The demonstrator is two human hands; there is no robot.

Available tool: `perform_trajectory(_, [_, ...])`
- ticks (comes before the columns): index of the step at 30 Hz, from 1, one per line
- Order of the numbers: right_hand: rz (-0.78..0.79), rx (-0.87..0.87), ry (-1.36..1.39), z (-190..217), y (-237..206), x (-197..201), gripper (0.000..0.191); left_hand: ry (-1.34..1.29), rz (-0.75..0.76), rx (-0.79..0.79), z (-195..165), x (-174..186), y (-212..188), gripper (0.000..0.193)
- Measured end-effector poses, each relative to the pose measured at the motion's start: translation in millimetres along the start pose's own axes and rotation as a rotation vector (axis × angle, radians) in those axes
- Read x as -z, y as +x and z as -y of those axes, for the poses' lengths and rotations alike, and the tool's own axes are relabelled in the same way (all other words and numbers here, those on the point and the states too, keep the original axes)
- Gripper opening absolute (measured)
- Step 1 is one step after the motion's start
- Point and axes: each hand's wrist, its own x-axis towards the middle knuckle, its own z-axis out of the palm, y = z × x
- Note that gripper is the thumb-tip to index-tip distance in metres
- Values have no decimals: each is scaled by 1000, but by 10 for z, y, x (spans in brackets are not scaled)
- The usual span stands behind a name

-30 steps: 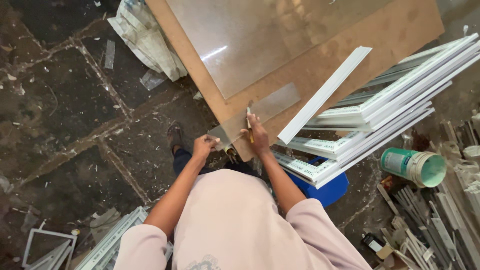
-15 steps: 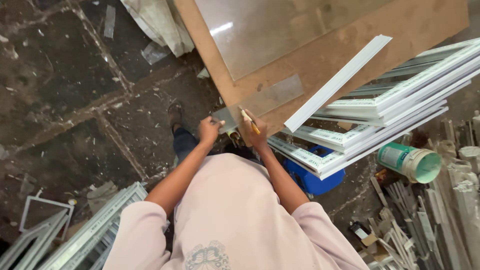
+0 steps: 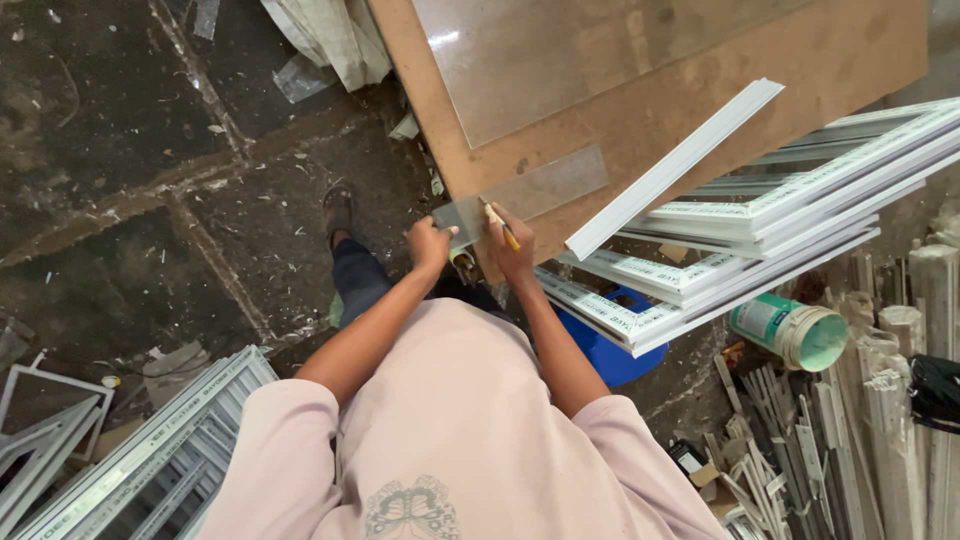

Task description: The person carries a large glass sheet across the workshop floor and lays it on a wooden work table. They align a metal straightedge on the glass, score it with a handheld glass cutter, snap off a narrow strip, then carry the scrap pieces outside and toss them onto a pile of broken glass.

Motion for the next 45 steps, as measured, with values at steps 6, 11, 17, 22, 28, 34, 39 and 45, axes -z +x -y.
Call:
perform_trajectory(6, [23,-1,29,97,18,4,30,72,-21,49,-75,-6,-2,33])
perform_trajectory(11, [-24,6,-25,60,35,-34,26,46,-44,13,-54,-41,44,34])
perform_trajectory(17, [74,-138,-201,-60,-300,199,26,-108,129,187,-36,-20,104,27])
perform_trajectory(22, [4,-189,-90,-90,-760,563,26,-157,174,200,-2,185,48,26])
perform_trajectory(28, [-117,-128,4,-185,-840,649,35,-316,307,216,290,566,-31,26])
perform_trajectory(34, [-78,-78,-144,-322,-538,481,51,-311,392,124,391,549,250,28])
perform_trajectory(39, [-129,25,14,-285,-368,517,49,-510,447,199,432,653,101,23])
perform_trajectory(45, [-156,-153,135,-166,-282,515,49,-315,266,24,145,273,16,24])
